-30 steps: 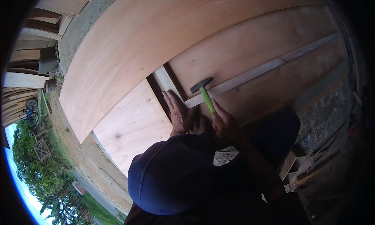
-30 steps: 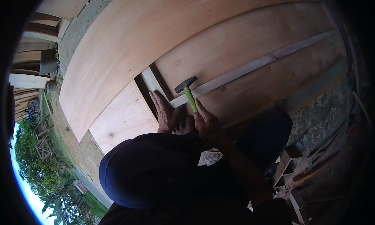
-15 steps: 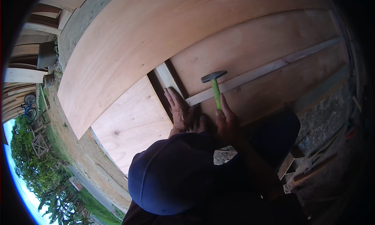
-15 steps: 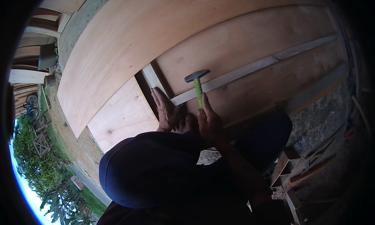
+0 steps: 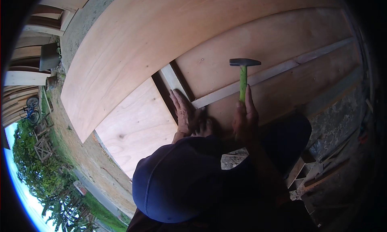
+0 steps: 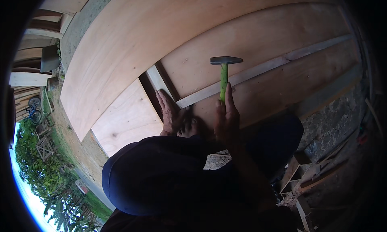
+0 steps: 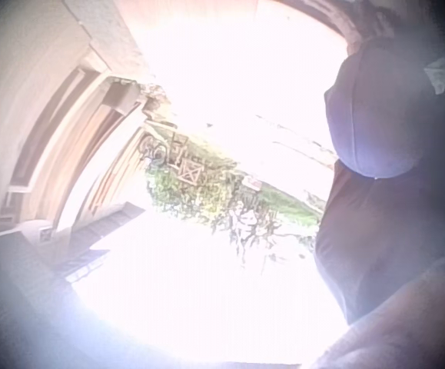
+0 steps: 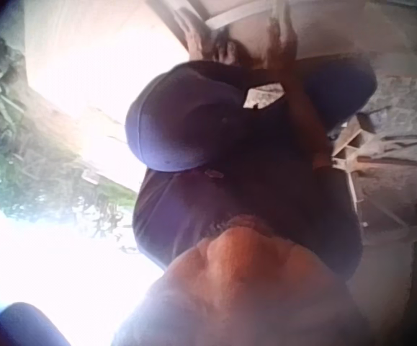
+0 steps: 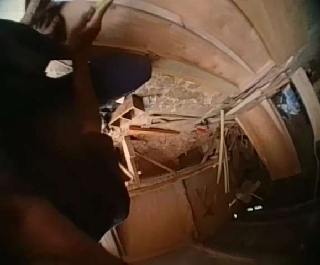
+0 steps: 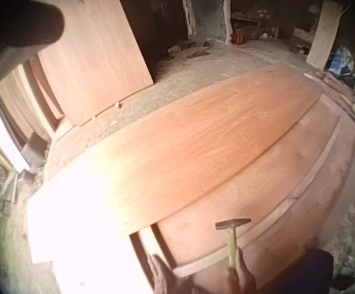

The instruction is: The person is assembling a large wooden structure, likely a door or panel, by hammering nails into wooden strips to secure them to a plywood base. They work on the floor, positioning the wood and using a hammer to fasten the components together.

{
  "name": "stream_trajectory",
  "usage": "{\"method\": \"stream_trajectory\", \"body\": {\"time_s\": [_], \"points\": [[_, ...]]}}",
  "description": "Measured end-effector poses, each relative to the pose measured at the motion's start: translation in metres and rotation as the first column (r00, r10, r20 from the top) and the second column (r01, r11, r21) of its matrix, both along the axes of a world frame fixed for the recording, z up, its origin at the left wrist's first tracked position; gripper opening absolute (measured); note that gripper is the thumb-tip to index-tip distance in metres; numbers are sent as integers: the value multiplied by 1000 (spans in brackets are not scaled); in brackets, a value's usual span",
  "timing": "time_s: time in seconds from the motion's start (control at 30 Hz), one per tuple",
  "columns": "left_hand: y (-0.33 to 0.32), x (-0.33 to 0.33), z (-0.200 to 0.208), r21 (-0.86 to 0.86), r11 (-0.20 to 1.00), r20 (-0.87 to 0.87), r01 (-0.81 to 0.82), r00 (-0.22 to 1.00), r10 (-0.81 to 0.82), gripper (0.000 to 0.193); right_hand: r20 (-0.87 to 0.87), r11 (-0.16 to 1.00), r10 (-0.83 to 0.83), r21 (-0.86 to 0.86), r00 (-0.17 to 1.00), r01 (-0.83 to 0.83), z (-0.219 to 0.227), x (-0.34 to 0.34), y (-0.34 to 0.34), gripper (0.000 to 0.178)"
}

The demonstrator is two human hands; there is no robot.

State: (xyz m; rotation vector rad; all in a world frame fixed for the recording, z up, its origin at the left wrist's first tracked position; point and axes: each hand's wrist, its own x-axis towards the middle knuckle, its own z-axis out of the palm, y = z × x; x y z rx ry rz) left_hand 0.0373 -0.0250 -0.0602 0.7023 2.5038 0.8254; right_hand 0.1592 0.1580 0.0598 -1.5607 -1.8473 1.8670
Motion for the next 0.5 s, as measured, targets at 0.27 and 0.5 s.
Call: {"method": "stream_trajectory", "body": {"time_s": [0.27,0.5], "points": [[-1,-2,3,37,999,14,5,1000,-6,126,-111,983,184,28,977,-182,-15,4,-13,58],[-7,0,-6,-9,999,-27,37,999,-38,124,-119,918,395,1,911,-397,-30,12,-31,57]]}}
